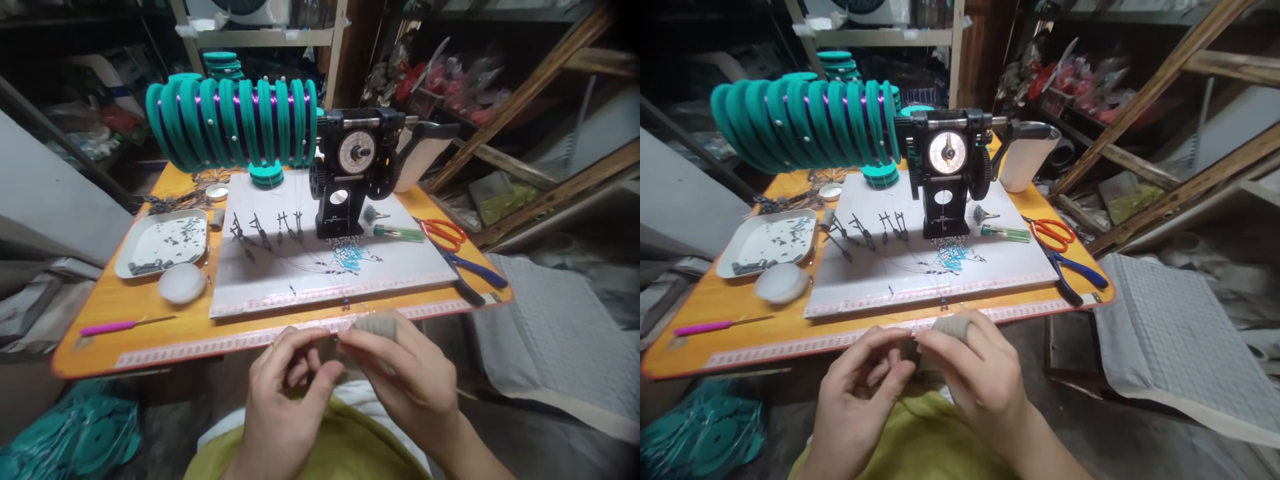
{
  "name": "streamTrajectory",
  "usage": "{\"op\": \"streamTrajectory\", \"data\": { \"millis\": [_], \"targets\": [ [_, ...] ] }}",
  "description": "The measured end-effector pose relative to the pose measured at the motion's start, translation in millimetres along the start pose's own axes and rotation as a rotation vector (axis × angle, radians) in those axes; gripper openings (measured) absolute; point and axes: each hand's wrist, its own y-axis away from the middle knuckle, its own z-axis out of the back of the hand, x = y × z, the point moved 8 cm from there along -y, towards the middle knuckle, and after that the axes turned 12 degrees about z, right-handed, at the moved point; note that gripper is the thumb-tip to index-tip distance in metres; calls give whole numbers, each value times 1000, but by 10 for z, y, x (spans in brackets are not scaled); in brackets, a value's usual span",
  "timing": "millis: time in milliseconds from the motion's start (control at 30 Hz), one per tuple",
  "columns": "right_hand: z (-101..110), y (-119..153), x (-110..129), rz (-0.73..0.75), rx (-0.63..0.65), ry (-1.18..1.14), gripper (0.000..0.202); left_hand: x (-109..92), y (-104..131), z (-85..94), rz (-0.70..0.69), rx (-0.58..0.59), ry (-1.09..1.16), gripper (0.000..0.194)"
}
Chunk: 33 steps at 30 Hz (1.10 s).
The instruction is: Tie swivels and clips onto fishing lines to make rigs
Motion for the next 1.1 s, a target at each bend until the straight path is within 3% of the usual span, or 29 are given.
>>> {"op": "streamTrajectory", "data": {
  "millis": [167, 267, 433, 567, 700, 933, 1100],
  "targets": [
    [-109, -93, 138, 103, 8, 32, 46, 27, 20, 86, 21, 6, -1, 7],
    [-121, -75, 147, 104, -9, 11, 49, 81, 25, 160, 79, -28, 49, 10],
    [-222, 13, -30, -256, -94, -225, 37, 166, 12, 240, 176, -60, 360, 12],
    [-415, 15, -56, -398, -172, -504, 20, 179, 24, 151, 233, 55, 499, 15],
    [-417, 20, -146, -465, -260, -608, 9, 173, 45, 179, 236, 29, 356, 17],
    [-490, -185, -66, -419, -61, -706, 20, 130, 72, 180, 68, 37, 70, 9],
    [-529, -164, -98, -482, -129, -683, 17, 125, 100, 250, 64, -43, 199, 8]
  ]
}}
